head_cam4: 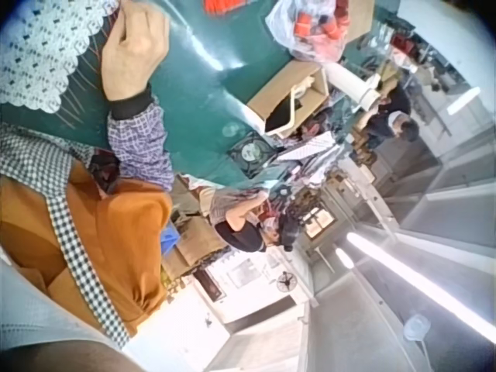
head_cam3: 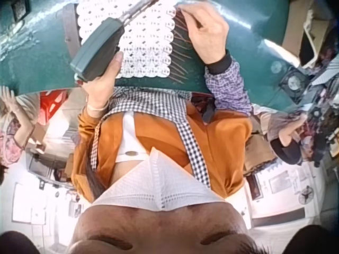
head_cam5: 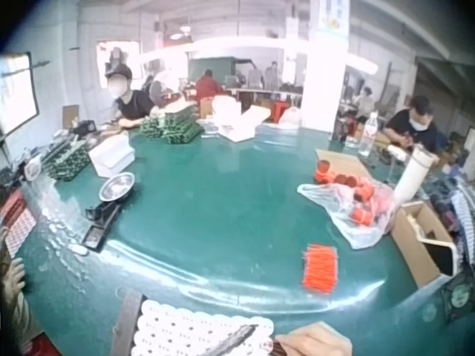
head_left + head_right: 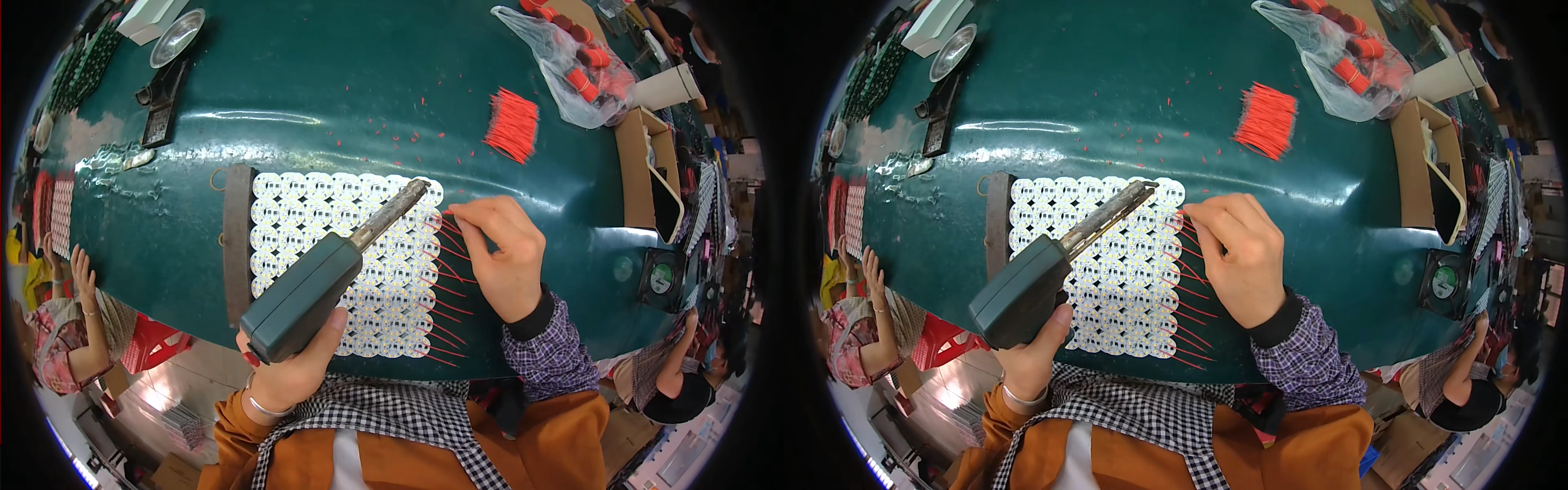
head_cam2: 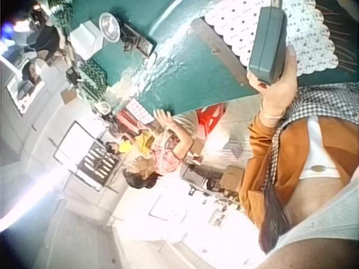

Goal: The person solders wires onto LED circuit boards using a soldering tool, positioning the wires by hand and attaching them to the contact points on each board.

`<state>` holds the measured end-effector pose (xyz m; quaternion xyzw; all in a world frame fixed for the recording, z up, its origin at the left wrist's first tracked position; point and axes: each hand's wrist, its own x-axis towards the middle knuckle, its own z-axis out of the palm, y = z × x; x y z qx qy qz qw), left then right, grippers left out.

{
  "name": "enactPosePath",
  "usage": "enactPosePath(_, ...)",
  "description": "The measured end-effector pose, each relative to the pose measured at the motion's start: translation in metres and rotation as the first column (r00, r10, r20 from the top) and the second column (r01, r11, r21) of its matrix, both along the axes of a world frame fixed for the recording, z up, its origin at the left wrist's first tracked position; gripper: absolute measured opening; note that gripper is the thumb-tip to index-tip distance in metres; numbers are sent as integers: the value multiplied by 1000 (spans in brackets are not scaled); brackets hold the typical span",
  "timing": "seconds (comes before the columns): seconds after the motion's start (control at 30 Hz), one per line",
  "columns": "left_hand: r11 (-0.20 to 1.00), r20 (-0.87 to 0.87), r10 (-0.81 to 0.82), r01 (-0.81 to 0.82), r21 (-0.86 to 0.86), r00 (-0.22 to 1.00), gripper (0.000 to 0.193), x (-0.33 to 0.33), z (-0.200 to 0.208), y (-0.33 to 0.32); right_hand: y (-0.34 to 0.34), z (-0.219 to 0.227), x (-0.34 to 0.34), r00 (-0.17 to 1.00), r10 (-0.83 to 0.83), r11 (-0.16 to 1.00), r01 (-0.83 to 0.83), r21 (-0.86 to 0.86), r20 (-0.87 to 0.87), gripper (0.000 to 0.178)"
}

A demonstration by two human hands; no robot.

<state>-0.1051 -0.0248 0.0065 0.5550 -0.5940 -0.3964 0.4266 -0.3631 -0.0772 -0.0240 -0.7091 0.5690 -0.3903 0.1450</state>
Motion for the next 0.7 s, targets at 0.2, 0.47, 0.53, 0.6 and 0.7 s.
enactPosePath(0.2,1000,-57,9,-8,16,998,20,1,0,-2,-16,-3,2,998,42,999,-43,-9,-37,12)
enactPosePath(0.47,998,-27,44,-43,55,999,24,3,0,-4,-2,-2,-5,998,-29,989,20,146,63,12)
enactPosePath(0.53,997,-30,38,-35,69,999,24,3,-1,-4,2,-2,-6,997,-31,988,20,150,66,12)
enactPosePath(0.6,996,-31,32,-30,83,999,24,2,-1,-4,4,-3,-7,997,-30,988,19,153,70,12)
enactPosePath(0.7,997,-70,40,-35,64,997,23,-2,2,-3,6,-7,-5,998,-3,989,-5,146,58,11)
